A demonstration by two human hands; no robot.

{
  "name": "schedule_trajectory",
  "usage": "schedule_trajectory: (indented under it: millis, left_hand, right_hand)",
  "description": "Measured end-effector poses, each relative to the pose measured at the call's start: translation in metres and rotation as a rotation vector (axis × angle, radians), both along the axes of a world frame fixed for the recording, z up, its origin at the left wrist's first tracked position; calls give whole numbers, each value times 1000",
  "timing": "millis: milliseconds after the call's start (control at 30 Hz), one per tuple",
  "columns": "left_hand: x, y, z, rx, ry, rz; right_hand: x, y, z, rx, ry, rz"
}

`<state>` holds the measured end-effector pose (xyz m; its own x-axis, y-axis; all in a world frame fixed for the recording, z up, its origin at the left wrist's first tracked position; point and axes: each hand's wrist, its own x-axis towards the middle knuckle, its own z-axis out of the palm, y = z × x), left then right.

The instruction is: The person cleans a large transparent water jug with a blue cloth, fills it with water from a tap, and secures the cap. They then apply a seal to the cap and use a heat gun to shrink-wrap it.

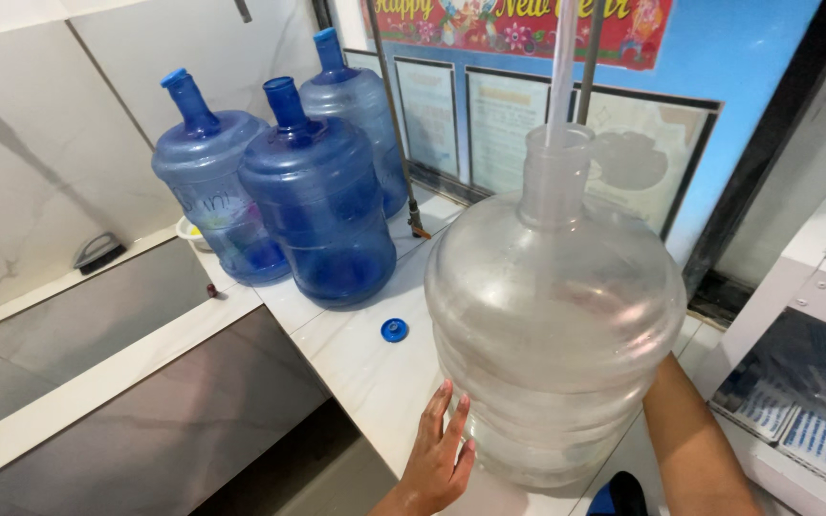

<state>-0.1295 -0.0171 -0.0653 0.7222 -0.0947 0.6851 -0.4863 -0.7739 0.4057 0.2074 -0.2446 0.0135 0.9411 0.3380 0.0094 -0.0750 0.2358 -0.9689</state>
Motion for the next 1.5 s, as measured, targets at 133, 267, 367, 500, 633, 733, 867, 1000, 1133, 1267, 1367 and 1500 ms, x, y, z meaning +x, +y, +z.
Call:
schedule_trajectory:
  millis: [133,267,367,500,633,733,867,1000,1133,1267,1367,1500]
  left_hand:
    - [6,-1,-6,1,-10,-5]
    - [10,-1,-2,17,-32,-12]
    - [11,-1,2,52,-83,0]
    - [19,14,-3,-33,-22,-97]
    - [54,64,-9,-184,-63,245]
    - [95,104,-7,-216,130,477]
    - [147,116,4,-21,151,476]
    - [178,105,12,189,518,626]
    - [178,98,7,246,674,624]
    - [173,107,-1,-15,579,503]
    - [169,131,7,-729,527,238]
    - [159,183,33,-1414,549,67]
  right_hand:
    - [-2,2,3,3,3,-7]
    - [1,-4,9,-3,-16,-23]
    - [-2,-18,1,-37,-31,-36]
    - [-39,-62,-24,-136,-7,-77]
    - [-112,-119,-46,-261,78,-100]
    - [-161,-146,-61,-390,184,-147]
    - [-188,-175,-90,-659,349,-118]
    - [-186,-209,-115,-650,560,-62]
    - [-187,-223,-105,-591,604,-75]
    - [-199,-212,-66,-584,306,-162]
    - [-192,-204,-39,-391,63,-146]
    - [-180,-222,-33,-545,-59,-297]
